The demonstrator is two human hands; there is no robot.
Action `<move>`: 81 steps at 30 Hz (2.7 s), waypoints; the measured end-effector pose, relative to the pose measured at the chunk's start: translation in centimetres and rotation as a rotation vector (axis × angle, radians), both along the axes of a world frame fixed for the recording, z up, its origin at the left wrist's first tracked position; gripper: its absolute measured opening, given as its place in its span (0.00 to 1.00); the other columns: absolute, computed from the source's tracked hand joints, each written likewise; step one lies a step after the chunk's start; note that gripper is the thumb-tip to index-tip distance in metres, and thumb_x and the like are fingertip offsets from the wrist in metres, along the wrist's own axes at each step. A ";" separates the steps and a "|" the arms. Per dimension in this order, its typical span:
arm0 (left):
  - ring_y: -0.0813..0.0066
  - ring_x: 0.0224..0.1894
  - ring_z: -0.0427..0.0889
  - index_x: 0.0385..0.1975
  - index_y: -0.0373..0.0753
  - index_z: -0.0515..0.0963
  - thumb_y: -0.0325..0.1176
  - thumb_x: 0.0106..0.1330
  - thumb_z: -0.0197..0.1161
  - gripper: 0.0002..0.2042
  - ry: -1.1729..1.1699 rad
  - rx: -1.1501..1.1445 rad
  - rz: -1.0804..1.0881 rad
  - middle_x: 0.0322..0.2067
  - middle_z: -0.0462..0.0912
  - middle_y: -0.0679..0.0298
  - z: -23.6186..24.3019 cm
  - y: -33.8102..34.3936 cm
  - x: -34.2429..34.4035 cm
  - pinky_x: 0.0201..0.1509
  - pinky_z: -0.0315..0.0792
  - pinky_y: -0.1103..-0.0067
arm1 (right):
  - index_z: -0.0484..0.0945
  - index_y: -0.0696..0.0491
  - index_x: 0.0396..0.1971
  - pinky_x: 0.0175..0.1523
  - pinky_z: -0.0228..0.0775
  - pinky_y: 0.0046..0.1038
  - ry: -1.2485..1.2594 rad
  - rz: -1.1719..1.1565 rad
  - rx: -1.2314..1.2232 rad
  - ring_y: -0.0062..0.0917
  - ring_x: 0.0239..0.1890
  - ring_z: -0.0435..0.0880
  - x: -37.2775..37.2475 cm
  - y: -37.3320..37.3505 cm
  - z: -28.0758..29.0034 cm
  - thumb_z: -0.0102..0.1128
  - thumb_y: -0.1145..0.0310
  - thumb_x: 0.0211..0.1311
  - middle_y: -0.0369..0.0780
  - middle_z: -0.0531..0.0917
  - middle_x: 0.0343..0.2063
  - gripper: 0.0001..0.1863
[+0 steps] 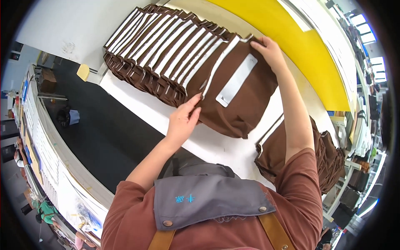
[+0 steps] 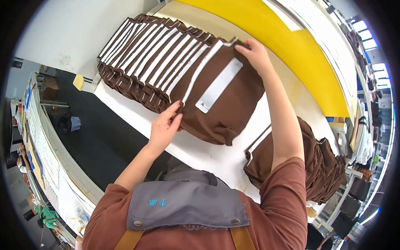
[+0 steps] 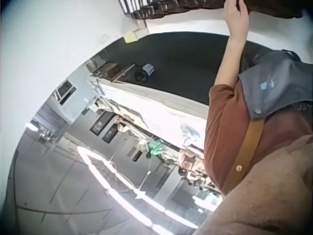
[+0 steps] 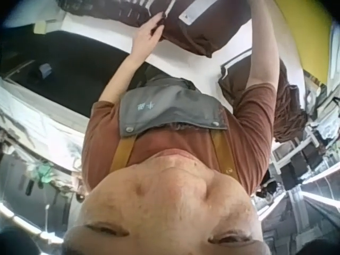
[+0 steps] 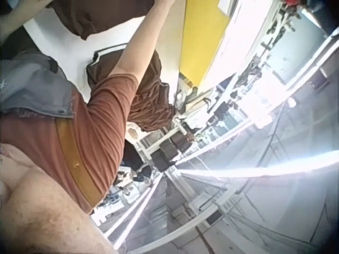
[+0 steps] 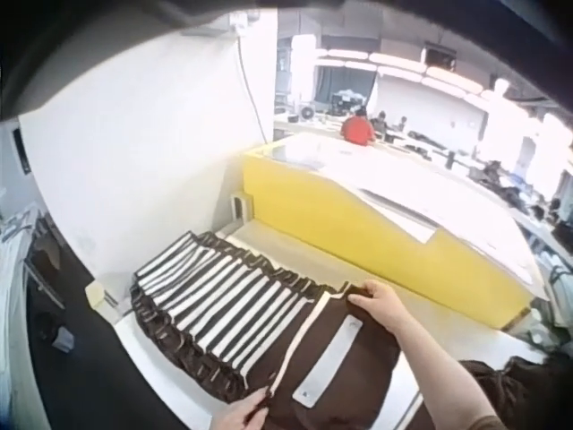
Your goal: Sorting and stacking brown fabric panels with white reflective stripes on a workbench.
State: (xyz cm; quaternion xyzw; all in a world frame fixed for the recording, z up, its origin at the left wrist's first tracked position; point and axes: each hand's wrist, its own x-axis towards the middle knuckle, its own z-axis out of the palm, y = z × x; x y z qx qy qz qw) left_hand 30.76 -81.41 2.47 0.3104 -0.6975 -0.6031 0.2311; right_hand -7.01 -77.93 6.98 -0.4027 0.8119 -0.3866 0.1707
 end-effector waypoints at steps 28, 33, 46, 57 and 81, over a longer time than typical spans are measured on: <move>0.66 0.22 0.79 0.47 0.43 0.80 0.30 0.64 0.64 0.12 -0.344 -0.612 -0.203 0.32 0.79 0.66 0.8 -4.6 0.4 0.24 0.74 0.73 | 0.83 0.52 0.40 0.44 0.75 0.32 0.355 -0.128 0.271 0.33 0.38 0.85 2.4 -3.8 -3.2 0.66 0.52 0.58 0.41 0.87 0.34 0.19; 0.63 0.43 0.76 0.44 0.46 0.82 0.30 0.58 0.67 0.14 -0.475 -0.793 -0.211 0.43 0.75 0.65 1.8 -4.7 -0.4 0.42 0.72 0.68 | 0.82 0.49 0.41 0.42 0.75 0.37 0.438 -0.060 0.330 0.39 0.38 0.84 3.1 -5.0 -4.2 0.66 0.50 0.58 0.42 0.86 0.34 0.19; 0.61 0.72 0.59 0.62 0.43 0.70 0.17 0.61 0.50 0.26 -0.500 -1.099 -0.523 0.61 0.73 0.69 1.3 -4.4 -2.0 0.71 0.38 0.43 | 0.79 0.46 0.49 0.48 0.75 0.34 0.791 -0.040 0.008 0.34 0.45 0.83 0.9 1.7 -0.9 0.61 0.41 0.59 0.37 0.85 0.41 0.27; 0.60 0.40 0.82 0.51 0.35 0.76 0.27 0.67 0.59 0.13 -0.118 -0.496 -0.411 0.40 0.82 0.56 3.3 10.3 -2.0 0.44 0.75 0.71 | 0.82 0.49 0.43 0.52 0.70 0.38 0.285 -0.022 0.700 0.39 0.46 0.82 -4.3 29.1 -3.9 0.63 0.41 0.57 0.42 0.85 0.40 0.27; 0.70 0.64 0.65 0.53 0.44 0.71 0.38 0.63 0.68 0.20 0.063 0.210 -0.396 0.60 0.63 0.65 2.3 21.1 -4.9 0.64 0.64 0.66 | 0.74 0.57 0.45 0.52 0.65 0.18 -0.034 0.237 -0.604 0.15 0.44 0.75 5.0 33.6 18.0 0.56 0.73 0.68 0.33 0.78 0.41 0.09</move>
